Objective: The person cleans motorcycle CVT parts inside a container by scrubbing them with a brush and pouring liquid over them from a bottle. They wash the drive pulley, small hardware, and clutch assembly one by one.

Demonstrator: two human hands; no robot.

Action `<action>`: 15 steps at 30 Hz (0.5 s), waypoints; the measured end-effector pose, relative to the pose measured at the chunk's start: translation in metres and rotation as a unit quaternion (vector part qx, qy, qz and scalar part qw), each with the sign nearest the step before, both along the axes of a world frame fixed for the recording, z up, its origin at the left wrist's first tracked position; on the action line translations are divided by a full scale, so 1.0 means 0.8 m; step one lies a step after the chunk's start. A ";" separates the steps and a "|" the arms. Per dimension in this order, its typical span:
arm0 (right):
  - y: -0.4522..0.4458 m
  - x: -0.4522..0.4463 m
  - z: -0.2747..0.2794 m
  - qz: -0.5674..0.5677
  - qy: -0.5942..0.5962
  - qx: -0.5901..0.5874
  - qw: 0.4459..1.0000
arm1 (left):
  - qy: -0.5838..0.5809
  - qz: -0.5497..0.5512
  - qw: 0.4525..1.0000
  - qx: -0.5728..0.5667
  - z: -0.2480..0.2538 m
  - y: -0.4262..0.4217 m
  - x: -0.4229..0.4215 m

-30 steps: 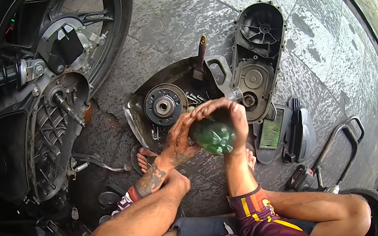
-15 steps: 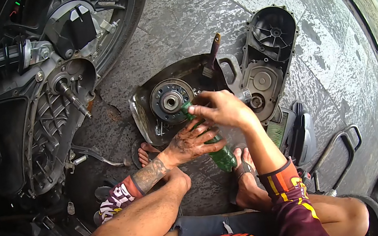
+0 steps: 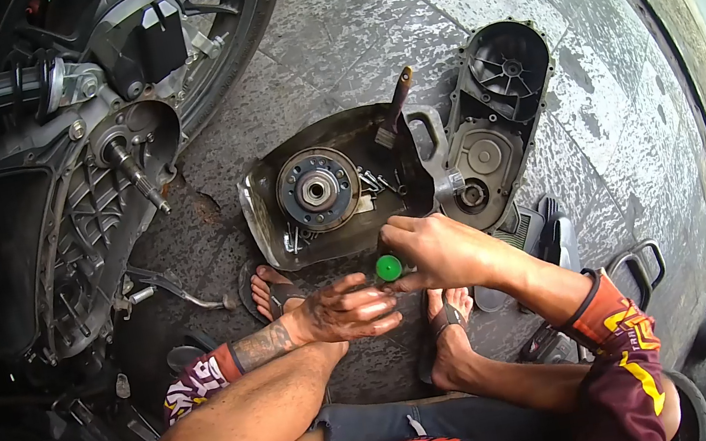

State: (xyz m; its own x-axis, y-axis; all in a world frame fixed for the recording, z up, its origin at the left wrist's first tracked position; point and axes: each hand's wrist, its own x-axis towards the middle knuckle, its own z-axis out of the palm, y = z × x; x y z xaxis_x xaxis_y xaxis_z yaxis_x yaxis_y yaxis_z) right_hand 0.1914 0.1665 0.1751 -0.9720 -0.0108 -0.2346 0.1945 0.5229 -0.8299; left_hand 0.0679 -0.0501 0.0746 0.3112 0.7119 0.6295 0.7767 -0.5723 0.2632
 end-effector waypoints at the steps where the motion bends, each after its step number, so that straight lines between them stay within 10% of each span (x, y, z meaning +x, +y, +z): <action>1: 0.002 0.009 0.007 0.010 -0.009 -0.003 1.000 | -0.047 0.024 0.998 -0.023 0.002 -0.001 -0.006; 8: -0.012 0.042 0.008 0.056 0.019 0.096 0.994 | -0.051 0.341 0.895 -0.284 0.015 0.052 -0.076; 15: -0.016 0.031 0.000 0.053 0.049 0.117 0.990 | -0.020 0.339 0.881 -0.329 -0.007 0.093 -0.090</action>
